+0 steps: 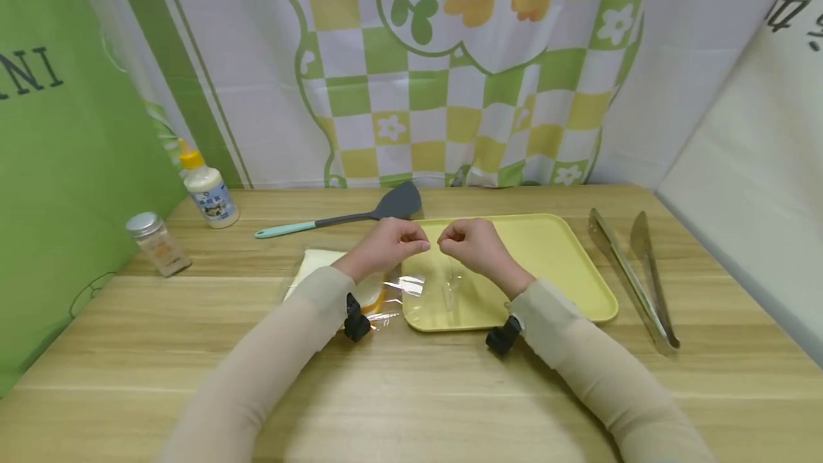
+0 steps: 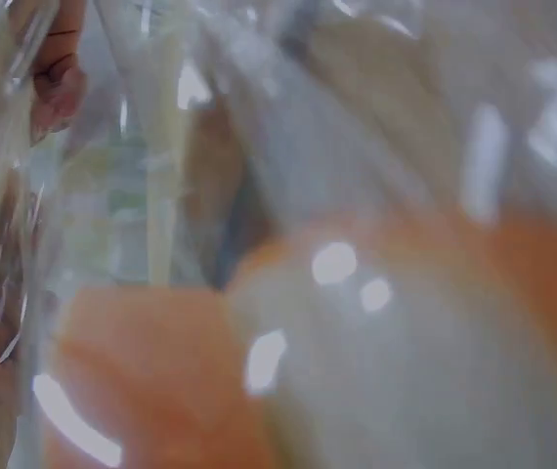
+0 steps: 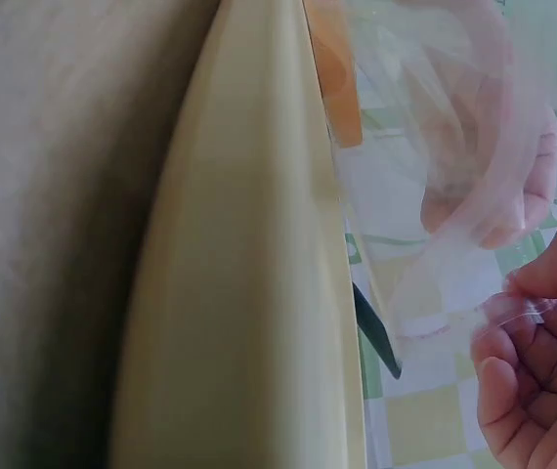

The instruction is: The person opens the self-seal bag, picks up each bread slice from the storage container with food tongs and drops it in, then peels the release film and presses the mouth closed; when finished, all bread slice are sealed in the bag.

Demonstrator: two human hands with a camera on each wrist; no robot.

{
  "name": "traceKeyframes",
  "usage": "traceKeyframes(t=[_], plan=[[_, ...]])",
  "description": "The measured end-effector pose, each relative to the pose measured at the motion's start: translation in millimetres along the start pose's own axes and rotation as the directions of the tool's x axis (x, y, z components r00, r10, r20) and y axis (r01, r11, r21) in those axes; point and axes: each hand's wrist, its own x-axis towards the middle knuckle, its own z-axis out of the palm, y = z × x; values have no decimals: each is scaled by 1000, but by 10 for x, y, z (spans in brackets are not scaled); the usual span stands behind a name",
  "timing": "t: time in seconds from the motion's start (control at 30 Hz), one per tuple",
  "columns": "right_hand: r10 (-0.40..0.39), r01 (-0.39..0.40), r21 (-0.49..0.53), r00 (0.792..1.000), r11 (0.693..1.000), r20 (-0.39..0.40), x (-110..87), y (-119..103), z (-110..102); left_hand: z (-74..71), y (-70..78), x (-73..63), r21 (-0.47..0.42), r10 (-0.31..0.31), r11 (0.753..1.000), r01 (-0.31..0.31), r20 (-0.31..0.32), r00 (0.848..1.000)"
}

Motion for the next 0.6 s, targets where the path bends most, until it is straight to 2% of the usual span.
traceKeyframes(t=[0.17, 0.33, 0.47, 0.6], plan=[[0, 0, -11, 1000, 1000, 17, 9, -20, 0, 5, 20, -25, 21, 36, 999, -36, 1, 999], [28, -30, 23, 997, 999, 71, 18, -13, -7, 17, 15, -41, 34, 47, 998, -47, -4, 999], [71, -86, 110, 988, 990, 135, 28, 24, -13, 32, -24, -47, 13, 57, 998, -57, -25, 998], [101, -142, 237, 979, 961, 174, 32, 63, -7, 41, -54, -50, -3, 66, 998, -66, -46, 997]])
